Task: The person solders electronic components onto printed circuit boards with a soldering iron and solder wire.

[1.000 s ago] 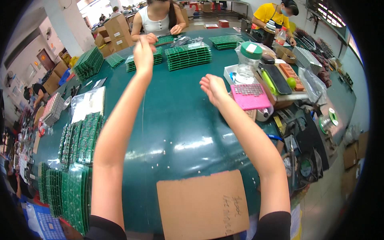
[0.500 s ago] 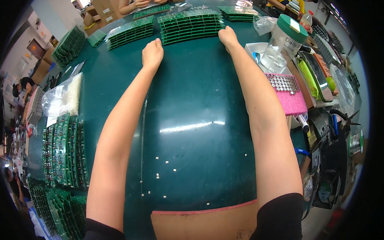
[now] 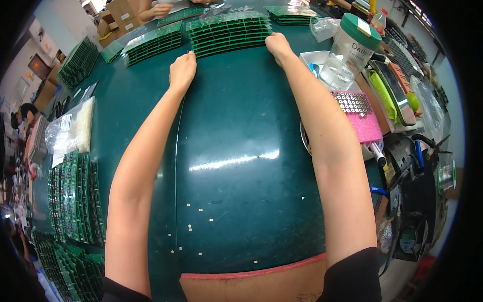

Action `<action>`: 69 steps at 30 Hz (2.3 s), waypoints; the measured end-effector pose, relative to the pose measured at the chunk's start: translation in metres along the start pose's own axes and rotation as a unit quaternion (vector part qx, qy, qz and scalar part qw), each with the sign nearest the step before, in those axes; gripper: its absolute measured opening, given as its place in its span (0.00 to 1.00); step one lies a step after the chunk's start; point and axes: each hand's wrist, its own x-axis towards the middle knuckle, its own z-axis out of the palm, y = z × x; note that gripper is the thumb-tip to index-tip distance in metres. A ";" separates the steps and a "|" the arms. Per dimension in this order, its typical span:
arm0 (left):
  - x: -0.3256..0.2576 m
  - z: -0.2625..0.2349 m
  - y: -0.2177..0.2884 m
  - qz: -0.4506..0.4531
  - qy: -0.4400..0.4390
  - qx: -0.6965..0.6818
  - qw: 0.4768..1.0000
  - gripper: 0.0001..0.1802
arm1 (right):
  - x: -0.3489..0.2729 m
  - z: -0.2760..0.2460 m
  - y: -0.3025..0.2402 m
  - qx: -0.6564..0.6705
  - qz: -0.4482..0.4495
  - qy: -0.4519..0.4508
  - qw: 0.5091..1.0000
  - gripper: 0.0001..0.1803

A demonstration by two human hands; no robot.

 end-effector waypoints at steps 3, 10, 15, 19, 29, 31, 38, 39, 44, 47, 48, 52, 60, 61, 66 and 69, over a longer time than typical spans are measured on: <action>-0.002 -0.007 -0.006 0.014 0.001 0.015 1.000 0.27 | -0.011 0.005 -0.002 0.010 0.008 0.008 1.000 0.34; -0.036 -0.017 -0.012 0.067 0.014 0.028 0.997 0.29 | -0.052 -0.001 0.001 -0.006 -0.038 0.041 0.998 0.33; -0.088 -0.049 -0.028 0.065 0.023 0.045 0.997 0.28 | -0.125 0.015 -0.023 -0.009 -0.048 0.035 0.998 0.27; -0.134 -0.069 -0.030 0.049 0.010 0.029 0.998 0.28 | -0.179 0.011 -0.032 -0.042 -0.033 0.051 0.997 0.30; -0.232 -0.117 -0.040 0.023 -0.014 0.076 0.997 0.26 | -0.287 -0.004 -0.036 -0.034 -0.008 0.006 0.999 0.36; -0.252 -0.125 -0.040 0.016 -0.012 0.083 0.996 0.26 | -0.309 -0.010 -0.037 -0.035 0.007 -0.008 0.999 0.36; -0.309 -0.143 -0.044 0.081 0.000 0.098 0.992 0.23 | -0.375 -0.033 -0.034 0.041 0.046 -0.063 0.996 0.40; -0.317 -0.141 -0.043 0.082 0.000 0.096 0.992 0.23 | -0.381 -0.037 -0.027 0.040 0.046 -0.061 0.996 0.40; -0.347 -0.149 -0.043 0.092 0.005 0.072 0.993 0.24 | -0.424 -0.049 -0.026 0.058 0.023 -0.019 0.998 0.37; -0.360 -0.148 -0.045 0.102 0.033 0.027 0.994 0.23 | -0.440 -0.057 -0.032 0.085 0.033 -0.033 0.995 0.38; -0.364 -0.148 -0.044 0.103 0.032 0.026 0.994 0.23 | -0.443 -0.060 -0.032 0.087 0.039 -0.033 0.995 0.39; -0.374 -0.147 -0.044 0.106 0.033 0.008 0.994 0.23 | -0.452 -0.066 -0.035 0.108 0.042 -0.032 0.993 0.39; -0.376 -0.145 -0.051 0.126 0.044 0.016 0.991 0.22 | -0.454 -0.069 -0.043 0.176 0.060 -0.043 0.982 0.43; -0.376 -0.146 -0.053 0.138 0.060 0.015 0.988 0.21 | -0.456 -0.070 -0.044 0.194 0.062 -0.051 0.978 0.44; -0.410 -0.189 -0.022 -0.019 0.083 -0.109 0.990 0.20 | -0.492 -0.107 -0.042 0.007 -0.018 -0.047 0.999 0.33; -0.463 -0.208 0.006 0.033 0.000 0.106 0.994 0.17 | -0.550 -0.182 -0.048 -0.300 -0.160 -0.052 0.939 0.14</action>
